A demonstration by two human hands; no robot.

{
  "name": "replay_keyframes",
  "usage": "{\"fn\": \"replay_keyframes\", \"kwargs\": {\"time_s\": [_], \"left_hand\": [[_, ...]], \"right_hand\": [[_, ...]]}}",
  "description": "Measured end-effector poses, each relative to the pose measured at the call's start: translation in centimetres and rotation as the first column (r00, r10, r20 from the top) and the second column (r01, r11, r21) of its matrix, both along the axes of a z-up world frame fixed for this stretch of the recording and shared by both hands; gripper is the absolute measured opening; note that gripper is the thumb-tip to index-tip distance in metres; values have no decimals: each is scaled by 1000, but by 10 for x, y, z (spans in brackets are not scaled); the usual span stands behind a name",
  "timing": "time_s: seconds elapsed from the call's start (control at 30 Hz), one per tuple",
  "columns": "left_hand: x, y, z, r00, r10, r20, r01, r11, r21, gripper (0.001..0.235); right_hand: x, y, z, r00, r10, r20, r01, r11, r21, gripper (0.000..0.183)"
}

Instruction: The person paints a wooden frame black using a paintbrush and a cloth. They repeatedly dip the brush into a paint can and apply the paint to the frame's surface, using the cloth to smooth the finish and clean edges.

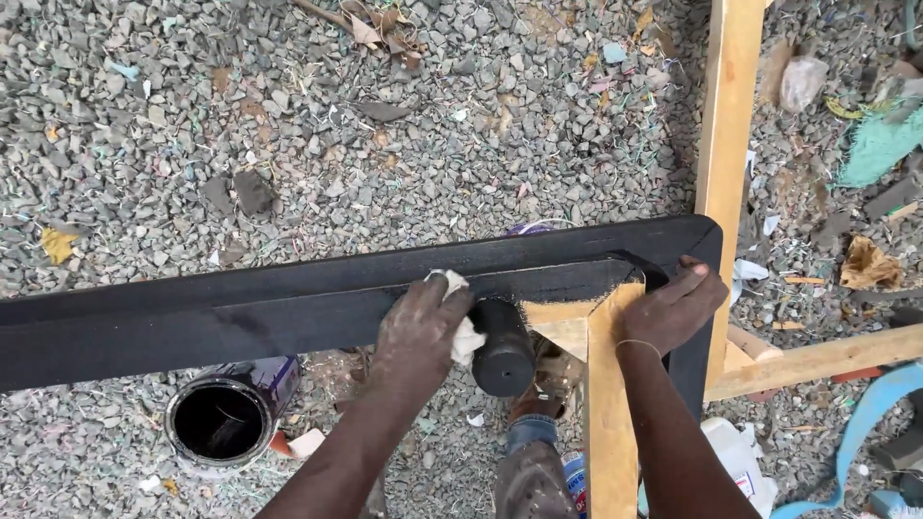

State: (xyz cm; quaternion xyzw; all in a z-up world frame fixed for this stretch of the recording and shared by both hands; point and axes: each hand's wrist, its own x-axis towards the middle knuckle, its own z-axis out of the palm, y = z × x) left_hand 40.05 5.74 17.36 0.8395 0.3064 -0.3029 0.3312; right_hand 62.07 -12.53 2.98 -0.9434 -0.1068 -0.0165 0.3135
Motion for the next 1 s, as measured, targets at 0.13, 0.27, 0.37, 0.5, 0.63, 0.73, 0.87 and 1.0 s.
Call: {"fn": "replay_keyframes", "kwargs": {"time_s": [0.13,0.27,0.37,0.5,0.63,0.73,0.87,1.0], "left_hand": [[-24,-28,-20,994,-73,-80,67,995,-72,66],[-23,-16,-12,998,-59,32,58,998,31,52],[6,-18,-45,961,84,264,-138,971,195,46],[-36,-41,-24,979,96,180,-126,979,159,62],[-34,-38,-1,911,352,217,-381,918,112,49],[-10,-39,-8,827,407,387,-486,864,130,40],[-77,-27,-3,905,334,264,-393,894,216,40],[-203,17,-28,733,671,108,-613,585,531,69]], "right_hand": [[4,-7,0,1000,-16,-12,16,1000,-3,43],[-1,1,6,999,-31,-38,31,999,5,47],[1,-5,-2,1000,10,-9,-10,1000,1,43],[0,-7,3,995,94,23,-95,994,47,40],[-13,1,23,973,222,67,-224,974,28,35],[-34,-11,32,975,220,43,-220,976,-1,35],[-52,-14,31,984,177,10,-176,980,-94,41],[-58,-3,31,970,214,113,-197,970,-145,44]]}}
